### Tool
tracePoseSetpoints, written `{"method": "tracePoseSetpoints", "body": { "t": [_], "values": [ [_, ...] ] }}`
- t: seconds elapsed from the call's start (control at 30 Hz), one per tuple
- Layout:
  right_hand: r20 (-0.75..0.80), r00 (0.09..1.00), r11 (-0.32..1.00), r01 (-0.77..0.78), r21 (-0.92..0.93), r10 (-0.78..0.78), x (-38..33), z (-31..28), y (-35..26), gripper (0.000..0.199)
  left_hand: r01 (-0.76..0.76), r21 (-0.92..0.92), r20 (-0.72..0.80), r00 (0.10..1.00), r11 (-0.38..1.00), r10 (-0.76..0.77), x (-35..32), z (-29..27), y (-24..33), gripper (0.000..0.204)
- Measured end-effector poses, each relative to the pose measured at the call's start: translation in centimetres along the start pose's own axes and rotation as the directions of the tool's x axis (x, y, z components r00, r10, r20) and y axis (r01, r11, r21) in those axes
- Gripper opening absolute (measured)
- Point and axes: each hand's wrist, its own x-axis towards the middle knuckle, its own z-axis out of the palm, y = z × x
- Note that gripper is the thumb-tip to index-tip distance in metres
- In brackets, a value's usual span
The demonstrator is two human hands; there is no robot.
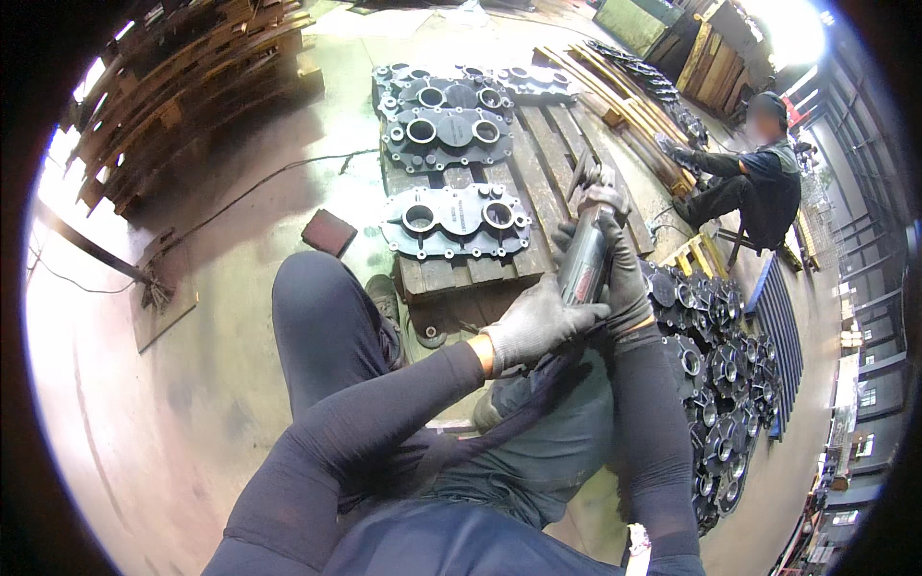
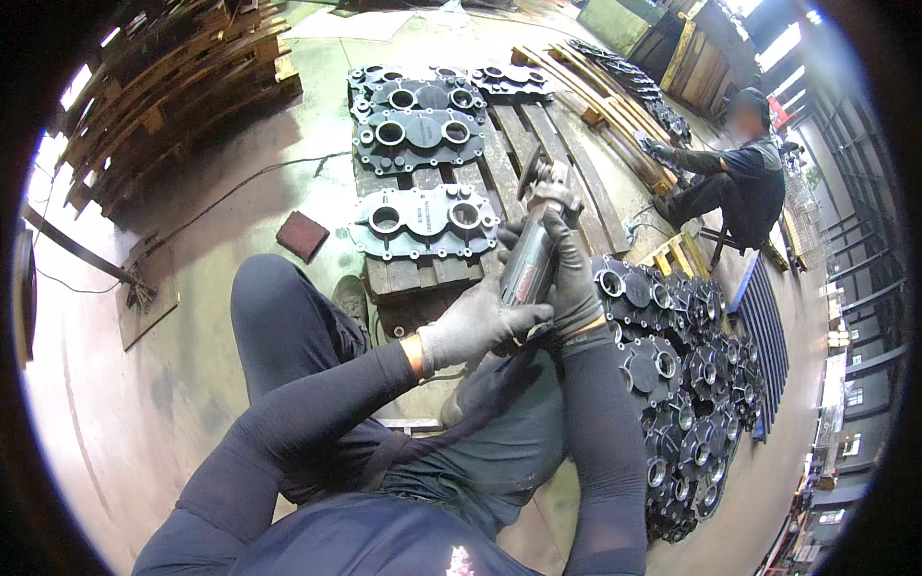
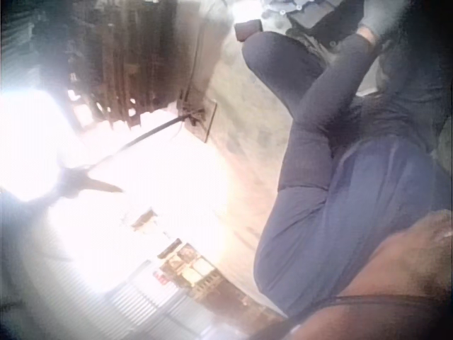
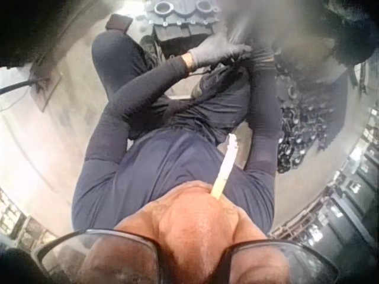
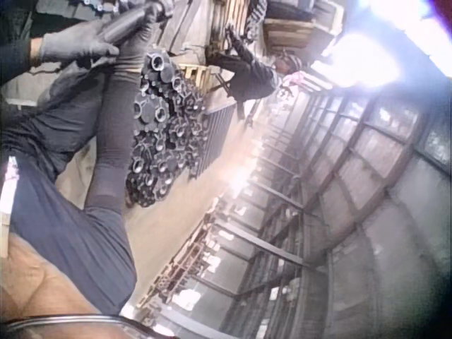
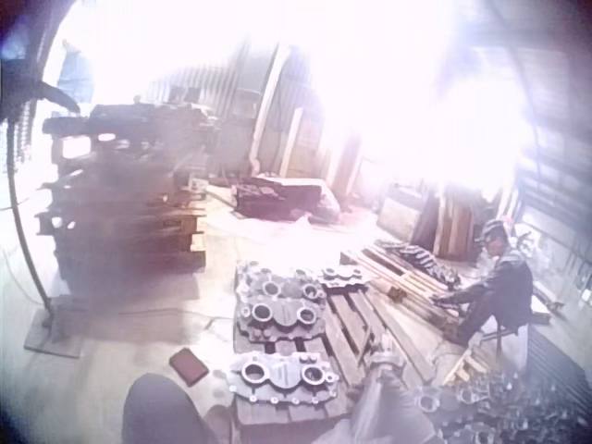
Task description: The person uses an angle grinder to smooth the edges and surfaces of metal engine parts. They handle the parts one at a time, repositioning them on a wooden pallet and grinding different areas before stacking the finished pieces.
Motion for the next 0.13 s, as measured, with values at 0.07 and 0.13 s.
{"method": "tracePoseSetpoints", "body": {
  "t": [0.07,0.13],
  "values": [
    [-0.003,0.999,0.991,-0.037,-0.131,0.037,0.2,-0.1,-1.1,0.068,0.003,-0.050,0.078,0.997,0.999,0.001,-0.2,-0.9,1.6,0.077],
    [0.005,0.999,0.947,-0.045,-0.317,0.049,1.5,-1.0,-3.0,0.073,0.007,-0.008,0.143,0.990,1.000,-0.006,-0.1,-1.6,3.1,0.073]
  ]
}}
